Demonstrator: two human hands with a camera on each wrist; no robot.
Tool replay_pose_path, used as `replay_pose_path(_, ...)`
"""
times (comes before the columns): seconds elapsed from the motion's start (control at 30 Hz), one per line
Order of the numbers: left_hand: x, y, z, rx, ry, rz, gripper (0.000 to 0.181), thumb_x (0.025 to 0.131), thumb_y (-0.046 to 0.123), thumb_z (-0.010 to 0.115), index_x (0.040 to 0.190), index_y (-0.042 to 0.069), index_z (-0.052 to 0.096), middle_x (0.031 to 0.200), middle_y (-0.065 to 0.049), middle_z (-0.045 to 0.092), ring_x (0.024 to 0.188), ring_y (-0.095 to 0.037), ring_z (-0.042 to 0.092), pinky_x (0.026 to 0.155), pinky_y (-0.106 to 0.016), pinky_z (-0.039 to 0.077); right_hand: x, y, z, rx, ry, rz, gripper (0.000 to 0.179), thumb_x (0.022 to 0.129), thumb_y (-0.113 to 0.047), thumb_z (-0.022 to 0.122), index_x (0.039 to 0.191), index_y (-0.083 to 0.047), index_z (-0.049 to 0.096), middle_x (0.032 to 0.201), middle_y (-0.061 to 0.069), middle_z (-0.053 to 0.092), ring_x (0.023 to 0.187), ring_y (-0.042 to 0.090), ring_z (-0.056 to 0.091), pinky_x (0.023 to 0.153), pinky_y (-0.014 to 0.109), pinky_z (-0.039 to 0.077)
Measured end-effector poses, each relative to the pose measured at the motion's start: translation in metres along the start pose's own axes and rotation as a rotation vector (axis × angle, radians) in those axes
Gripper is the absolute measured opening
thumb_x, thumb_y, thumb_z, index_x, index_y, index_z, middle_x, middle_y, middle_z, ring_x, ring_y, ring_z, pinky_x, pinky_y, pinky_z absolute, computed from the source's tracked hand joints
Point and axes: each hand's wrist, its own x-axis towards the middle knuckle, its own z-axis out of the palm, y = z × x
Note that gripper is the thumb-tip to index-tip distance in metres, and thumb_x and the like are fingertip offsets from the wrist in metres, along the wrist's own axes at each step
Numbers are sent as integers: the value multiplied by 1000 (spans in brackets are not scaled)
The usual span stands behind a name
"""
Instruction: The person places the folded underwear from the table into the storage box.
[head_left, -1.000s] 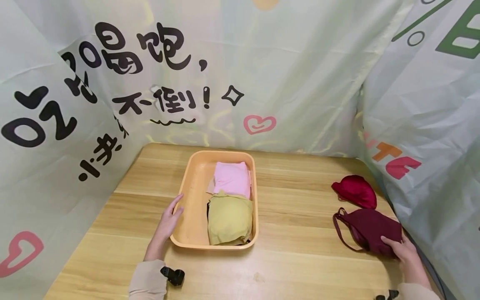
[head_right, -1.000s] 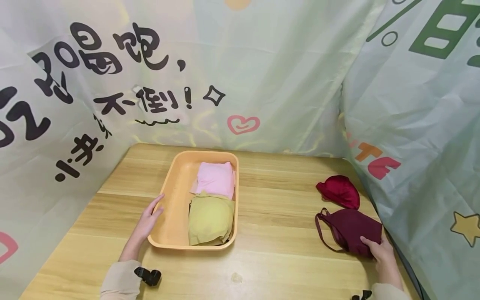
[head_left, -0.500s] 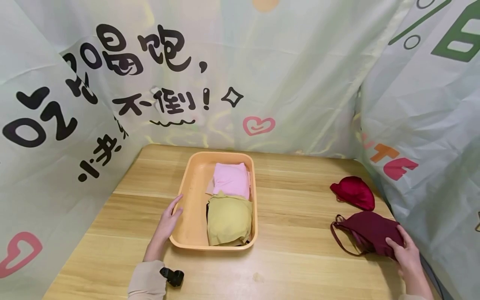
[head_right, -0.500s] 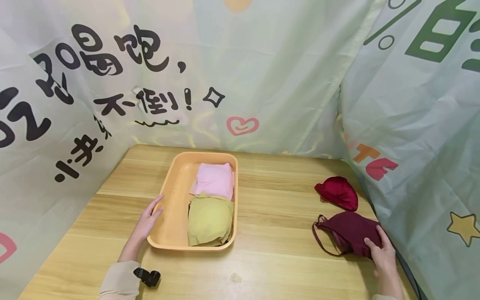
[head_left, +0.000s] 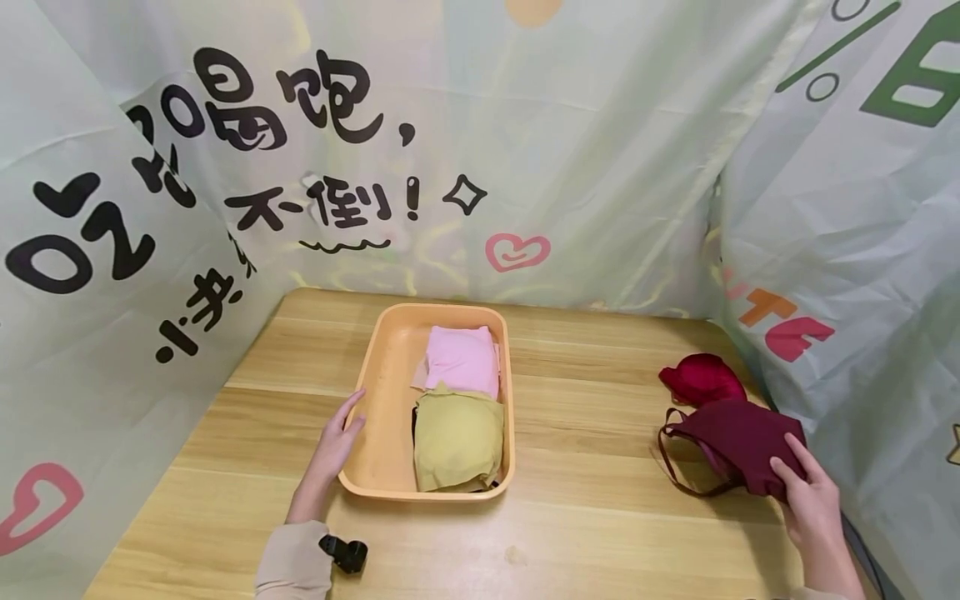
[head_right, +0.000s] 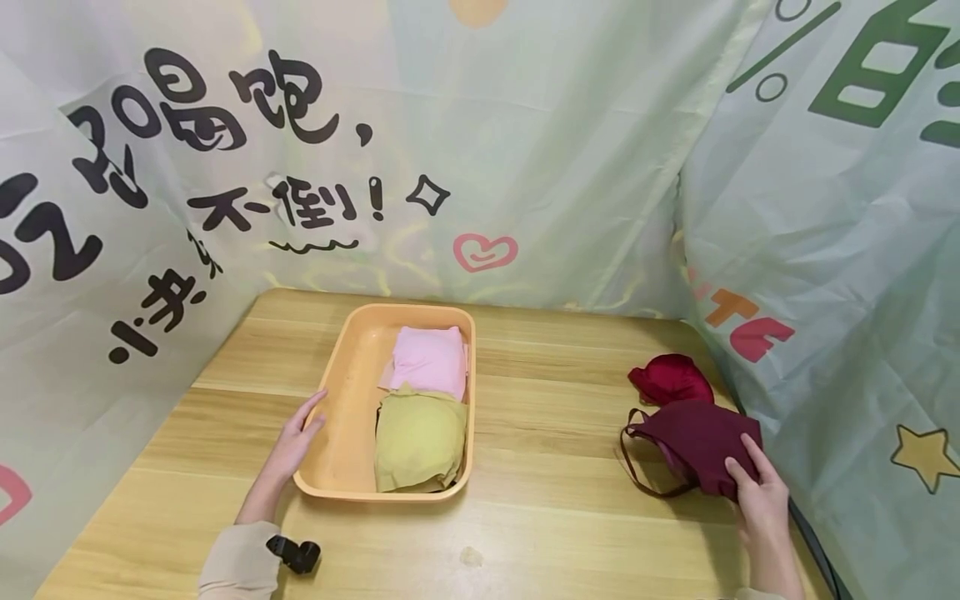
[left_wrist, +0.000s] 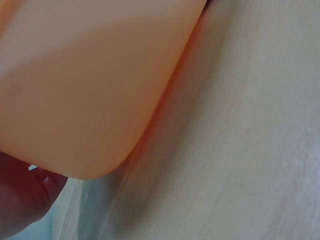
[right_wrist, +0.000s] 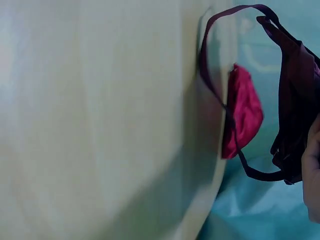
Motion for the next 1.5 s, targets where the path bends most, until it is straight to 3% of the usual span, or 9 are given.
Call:
replay_pose_path(0.17, -7, 19, 0, -16, 3, -22, 46, 97, 5, 36, 142, -1, 24, 149, -24, 15, 136, -41, 7, 109, -56, 8, -14, -10, 29, 92, -52, -37, 50, 89, -1, 52, 127, -35, 53, 142, -10, 19, 79, -4, 59, 60, 12, 50)
replay_pose_path(0.33, -13, 31, 2, -2, 15, -25, 46, 97, 5, 35, 141, -2, 25, 148, -24, 15, 136, -41, 9, 109, -55, 9, -17, -12, 46, 73, -67, -44, 53, 89, -3, 53, 132, -34, 47, 145, -11, 17, 80, -6, 58, 62, 11, 50)
replay_pose_path(0.6, -12, 29, 1, 5, 7, -21, 46, 97, 5, 36, 141, -2, 25, 148, -24, 15, 136, -42, 9, 108, -57, 9, -17, -7, 66, 162, -127, -87, 51, 90, 3, 48, 129, -30, 52, 148, -15, 10, 86, -5, 58, 64, 11, 50)
replay_pose_path(0.93, -12, 30, 2, -1, 10, -24, 46, 97, 5, 35, 141, -2, 25, 148, -24, 15, 136, -41, 8, 109, -56, 9, -23, -5, 92, 124, -126, -61, 57, 89, -2, 53, 138, -28, 40, 147, -5, 15, 87, -5, 58, 67, 11, 50)
replay_pose_path(1.03, -7, 19, 2, 2, 5, -23, 46, 98, 7, 35, 142, 0, 25, 149, -23, 15, 136, -41, 8, 108, -57, 9, -24, -3, 99, 112, -137, -60, 56, 89, -3, 53, 138, -28, 40, 146, -3, 16, 88, -5, 58, 67, 11, 50)
replay_pose_path(1.1, -3, 9, 1, 8, 7, -15, 46, 98, 9, 36, 142, 3, 25, 149, -21, 15, 137, -40, 8, 108, -57, 9, -24, 0, 103, 112, -142, -71, 54, 89, -2, 53, 136, -27, 43, 140, 0, 28, 87, -4, 59, 66, 12, 50)
replay_pose_path(1.3, 2, -6, 1, 42, 16, 7, 46, 98, 13, 37, 143, 7, 27, 149, -19, 17, 137, -39, 10, 108, -57, 11, -23, 8, 113, 186, -174, -110, 45, 88, 3, 52, 125, -23, 57, 102, -14, 57, 86, 2, 62, 64, 15, 52)
replay_pose_path(1.4, 2, -7, 1, 41, 15, 14, 46, 98, 12, 37, 143, 7, 27, 149, -19, 17, 136, -40, 10, 107, -58, 10, -24, 11, 119, 190, -177, -92, 46, 89, 2, 52, 127, -23, 55, 110, -11, 55, 87, 1, 61, 67, 15, 52)
replay_pose_path(1.5, 3, -7, 1, 36, 20, 11, 46, 98, 12, 37, 143, 8, 27, 150, -19, 17, 137, -39, 10, 108, -58, 10, -25, 14, 125, 157, -173, -60, 51, 90, -1, 52, 135, -25, 46, 132, -2, 38, 91, -2, 59, 70, 13, 51)
